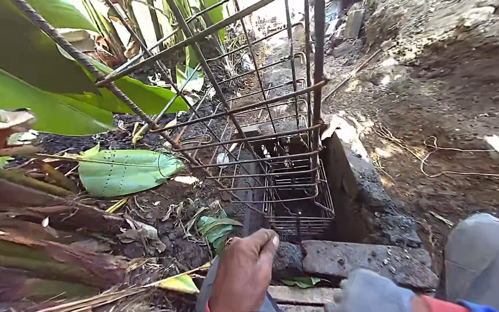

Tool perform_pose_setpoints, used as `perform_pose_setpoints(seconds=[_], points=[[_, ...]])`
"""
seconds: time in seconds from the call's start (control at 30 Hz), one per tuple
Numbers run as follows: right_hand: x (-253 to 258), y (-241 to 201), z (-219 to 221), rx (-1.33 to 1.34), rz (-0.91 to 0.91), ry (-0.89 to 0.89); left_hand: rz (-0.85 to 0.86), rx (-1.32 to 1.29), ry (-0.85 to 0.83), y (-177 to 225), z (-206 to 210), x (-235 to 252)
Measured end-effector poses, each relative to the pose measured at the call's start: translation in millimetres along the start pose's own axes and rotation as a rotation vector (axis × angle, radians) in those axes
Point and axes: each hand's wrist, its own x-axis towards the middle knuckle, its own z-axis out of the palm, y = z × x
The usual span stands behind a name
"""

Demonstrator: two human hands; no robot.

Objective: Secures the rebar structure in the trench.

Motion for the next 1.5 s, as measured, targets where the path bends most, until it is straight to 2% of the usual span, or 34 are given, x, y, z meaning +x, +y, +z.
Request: perform_pose_setpoints(seconds=[0.07, 0.1, 0.13, 0.2, 0.3, 0.33, 0.37, 0.47, 0.53, 0.63, 0.7, 0.77, 0.83, 0.93, 1.0, 1.1, 1.17, 1.23, 1.27, 1.3, 1.37, 1.4, 1.43, 1.5], points=[[-17.6, 1.6, -17.1, 0.072, -0.091, 0.518, 0.031, 0.059, -0.126, -6.0, 6.3, -3.6], [-20.3, 3.4, -28.2, 0.080, -0.068, 0.704, 0.080, 0.021, -0.170, -5.7, 12.7, -3.9], [-18.1, 6.7, -35.2, 0.081, -0.024, 0.803, 0.135, -0.042, -0.199, -3.0, 19.8, -2.7], [-7.9, 12.5, -27.0, 0.264, 0.065, 0.778, 0.217, -0.161, -0.224, 5.9, 34.6, 0.8], [-0.4, 15.6, -5.1, 0.923, 0.059, 0.520, 0.293, -0.236, -0.312, 7.5, 40.6, 12.4], [-0.7, 18.2, 0.2, 1.013, 0.039, 0.467, 0.322, -0.256, -0.393, 2.6, 37.4, 16.2], [-2.9, 22.1, 3.1, 0.948, 0.021, 0.424, 0.342, -0.237, -0.491, -2.7, 32.7, 19.4], [-5.6, 29.1, 5.2, 0.538, -0.003, 0.398, 0.395, -0.099, -0.799, -7.2, 20.6, 33.8], [2.6, 33.8, -1.7, 0.556, 0.090, 0.337, 0.340, -0.012, -0.854, -8.6, 17.9, 47.3], [34.9, 62.0, -7.5, 0.799, 0.402, 0.176, 0.106, 0.146, -0.856, -28.6, 9.0, 80.2], [73.6, 82.8, 9.6, 1.060, 0.613, 0.182, 0.019, 0.241, -0.813, -58.6, 7.3, 107.6], [117.8, 103.5, 30.2, 1.267, 0.747, 0.247, 0.014, 0.347, -0.719, -83.9, 17.9, 133.8], [161.8, 114.8, 40.7, 1.461, 0.791, 0.408, 0.018, 0.433, -0.602, -98.1, 33.7, 153.7], [207.9, 111.7, 34.7, 1.730, 0.676, 0.638, 0.070, 0.411, -0.439, -111.6, 59.9, 172.4], [223.6, 107.9, 29.3, 1.666, 0.603, 0.678, 0.127, 0.291, -0.343, -120.7, 74.7, 180.5], [227.7, 115.4, 26.3, 1.641, 0.637, 0.708, 0.167, 0.187, -0.251, -118.7, 79.4, 187.6], [229.7, 128.6, 34.0, 1.603, 0.695, 0.719, 0.114, 0.281, -0.224, -108.7, 81.9, 184.8], [238.9, 138.4, 42.0, 1.363, 0.751, 0.727, 0.005, 0.431, -0.225, -100.2, 96.7, 184.1], [241.7, 137.1, 43.1, 1.179, 0.757, 0.689, -0.063, 0.493, -0.252, -98.7, 106.4, 187.5], [237.9, 129.8, 42.7, 0.976, 0.744, 0.550, -0.125, 0.533, -0.283, -100.3, 116.4, 191.2], [229.4, 113.3, 39.8, 0.654, 0.640, 0.127, -0.195, 0.548, -0.256, -113.0, 135.6, 194.4], [228.0, 108.7, 32.8, 0.566, 0.612, 0.029, -0.202, 0.519, -0.219, -119.6, 141.3, 196.2], [229.4, 108.3, 27.6, 0.531, 0.601, 0.004, -0.206, 0.474, -0.190, -124.6, 144.9, 197.4], [235.9, 110.4, 20.2, 0.541, 0.604, 0.075, -0.206, 0.398, -0.151, -132.3, 152.5, 197.3]])
